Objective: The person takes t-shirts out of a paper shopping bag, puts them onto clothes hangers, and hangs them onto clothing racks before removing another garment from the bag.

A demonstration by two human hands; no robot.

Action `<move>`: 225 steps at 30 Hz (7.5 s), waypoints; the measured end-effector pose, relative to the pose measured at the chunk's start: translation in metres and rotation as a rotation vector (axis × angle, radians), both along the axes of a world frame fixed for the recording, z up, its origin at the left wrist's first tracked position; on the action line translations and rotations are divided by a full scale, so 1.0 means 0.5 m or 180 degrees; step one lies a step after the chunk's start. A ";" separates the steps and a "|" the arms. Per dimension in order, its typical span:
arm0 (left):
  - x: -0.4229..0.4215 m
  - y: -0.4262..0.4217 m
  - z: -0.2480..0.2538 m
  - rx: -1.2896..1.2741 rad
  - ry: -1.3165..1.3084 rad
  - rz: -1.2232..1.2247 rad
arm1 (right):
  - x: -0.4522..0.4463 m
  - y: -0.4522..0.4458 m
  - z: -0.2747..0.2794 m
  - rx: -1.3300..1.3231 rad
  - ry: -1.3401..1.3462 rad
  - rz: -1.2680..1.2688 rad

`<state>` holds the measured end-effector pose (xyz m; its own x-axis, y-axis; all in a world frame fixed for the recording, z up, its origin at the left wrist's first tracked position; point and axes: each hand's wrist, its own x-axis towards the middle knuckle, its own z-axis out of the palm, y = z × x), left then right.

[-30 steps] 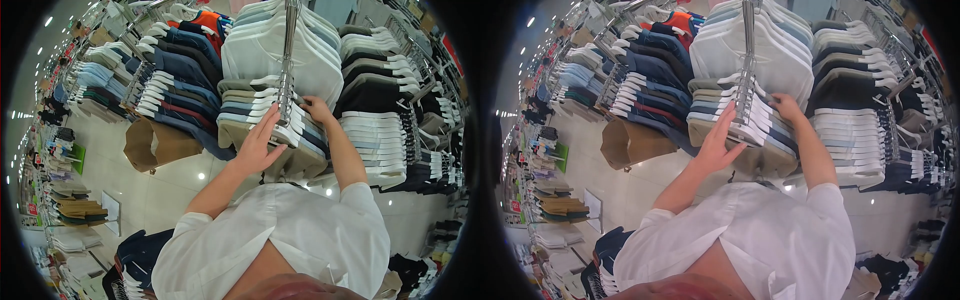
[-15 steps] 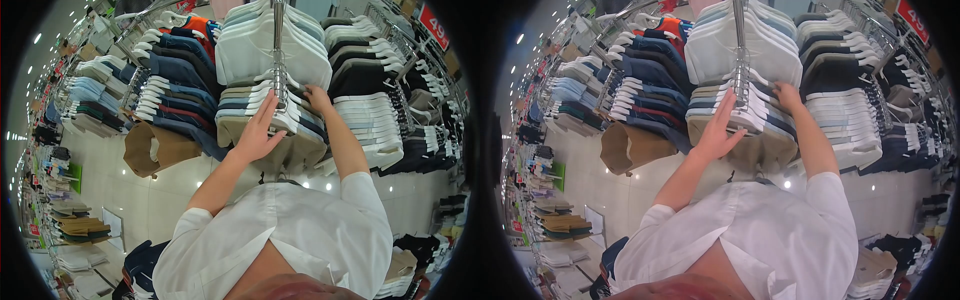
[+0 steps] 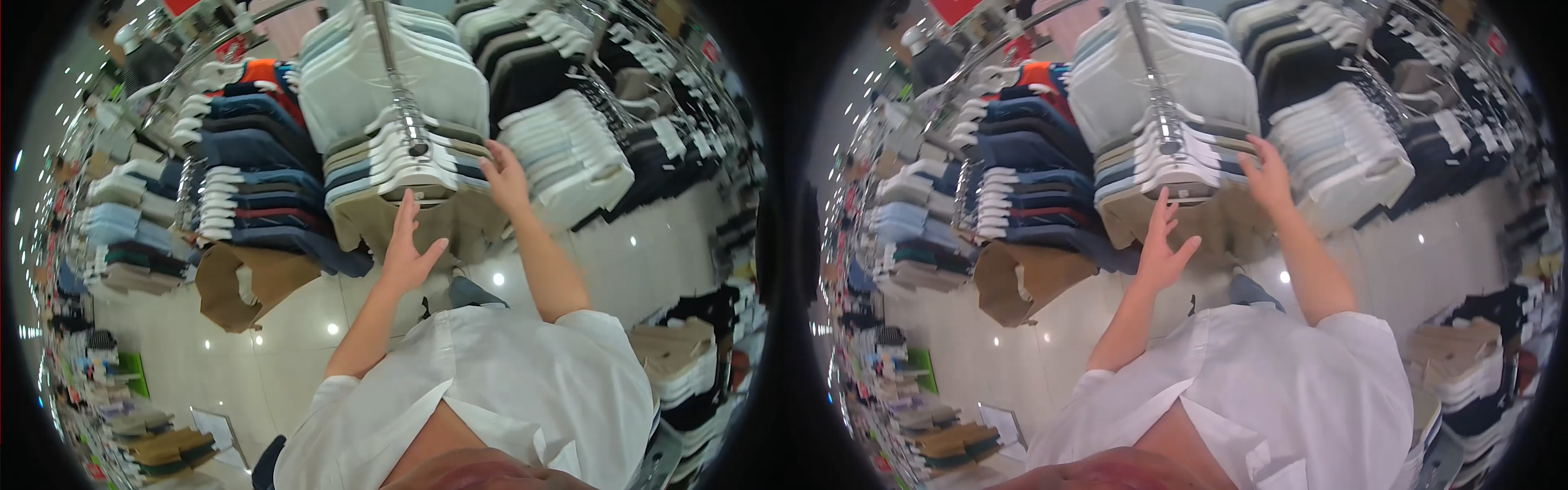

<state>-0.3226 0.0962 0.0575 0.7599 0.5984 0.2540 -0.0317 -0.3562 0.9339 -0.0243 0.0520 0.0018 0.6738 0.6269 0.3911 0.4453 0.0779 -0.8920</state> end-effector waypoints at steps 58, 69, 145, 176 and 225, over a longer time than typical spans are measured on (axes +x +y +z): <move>-0.699 -0.112 -0.016 -0.0785 -0.1241 0.1413 | -0.952 0.009 0.147 -0.0537 0.0807 0.4507; -0.820 -0.025 -0.033 -0.0845 -0.1241 0.1843 | -1.065 0.153 0.122 -0.0609 0.0075 0.5000; -1.001 0.475 -0.109 0.2367 0.2658 -0.1157 | -1.202 0.703 -0.313 -0.4061 -0.2881 0.1609; -0.996 0.513 -0.073 0.1091 0.0457 0.1004 | -1.192 0.519 0.221 -0.2063 -0.0157 0.1224; -0.601 0.177 0.095 -0.1279 -0.0138 -0.0110 | -0.995 -0.052 0.319 -0.0150 -0.0137 -0.0051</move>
